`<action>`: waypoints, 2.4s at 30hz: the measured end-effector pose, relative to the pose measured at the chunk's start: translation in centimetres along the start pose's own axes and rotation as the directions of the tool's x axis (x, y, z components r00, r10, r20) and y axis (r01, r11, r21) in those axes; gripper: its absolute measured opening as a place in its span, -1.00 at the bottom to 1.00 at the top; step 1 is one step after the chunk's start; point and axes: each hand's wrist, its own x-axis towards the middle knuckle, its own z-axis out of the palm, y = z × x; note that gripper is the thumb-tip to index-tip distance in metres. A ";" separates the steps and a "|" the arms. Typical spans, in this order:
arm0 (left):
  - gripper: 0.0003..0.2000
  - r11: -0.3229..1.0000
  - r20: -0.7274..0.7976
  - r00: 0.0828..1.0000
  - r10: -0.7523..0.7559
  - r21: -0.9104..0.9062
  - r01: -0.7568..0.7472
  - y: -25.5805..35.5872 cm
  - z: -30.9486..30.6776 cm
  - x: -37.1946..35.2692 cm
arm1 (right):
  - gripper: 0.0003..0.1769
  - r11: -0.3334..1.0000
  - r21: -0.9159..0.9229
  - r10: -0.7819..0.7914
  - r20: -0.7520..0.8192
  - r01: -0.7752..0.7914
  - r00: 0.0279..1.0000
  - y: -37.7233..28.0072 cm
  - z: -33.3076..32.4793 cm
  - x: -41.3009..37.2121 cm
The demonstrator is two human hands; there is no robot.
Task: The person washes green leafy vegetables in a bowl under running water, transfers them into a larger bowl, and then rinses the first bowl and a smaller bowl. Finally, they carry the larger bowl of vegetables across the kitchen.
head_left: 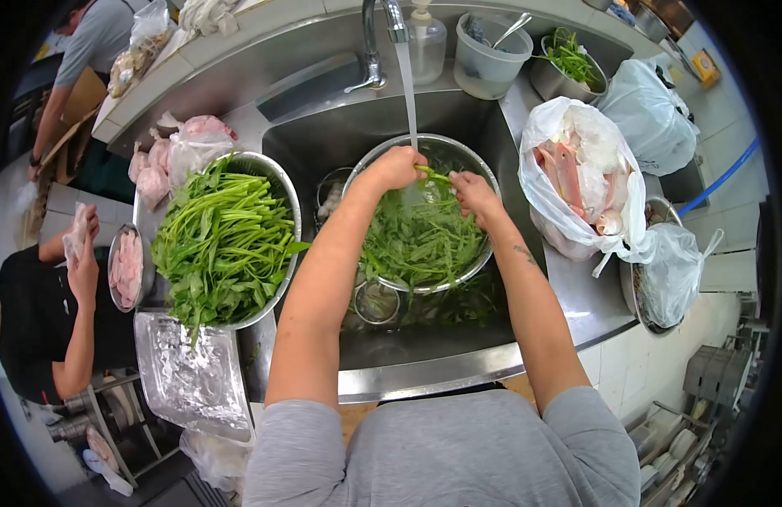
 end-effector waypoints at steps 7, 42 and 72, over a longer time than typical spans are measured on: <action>-0.77 0.978 -0.174 0.979 -0.105 -0.195 0.070 0.0 -0.3 0.4 | -0.74 0.815 -0.485 -0.407 -0.088 0.318 0.909 3.5 0.5 2.1; -0.77 0.975 -0.134 0.988 0.070 -0.199 -0.096 1.1 -0.9 -0.7 | -0.57 0.745 -0.446 -0.332 0.397 0.496 0.856 -5.0 -1.6 1.4; -0.85 0.999 -0.197 0.980 -0.026 0.023 0.031 1.5 5.1 -9.0 | -0.71 0.408 -0.771 -0.326 0.378 0.489 0.867 9.1 -5.4 -3.8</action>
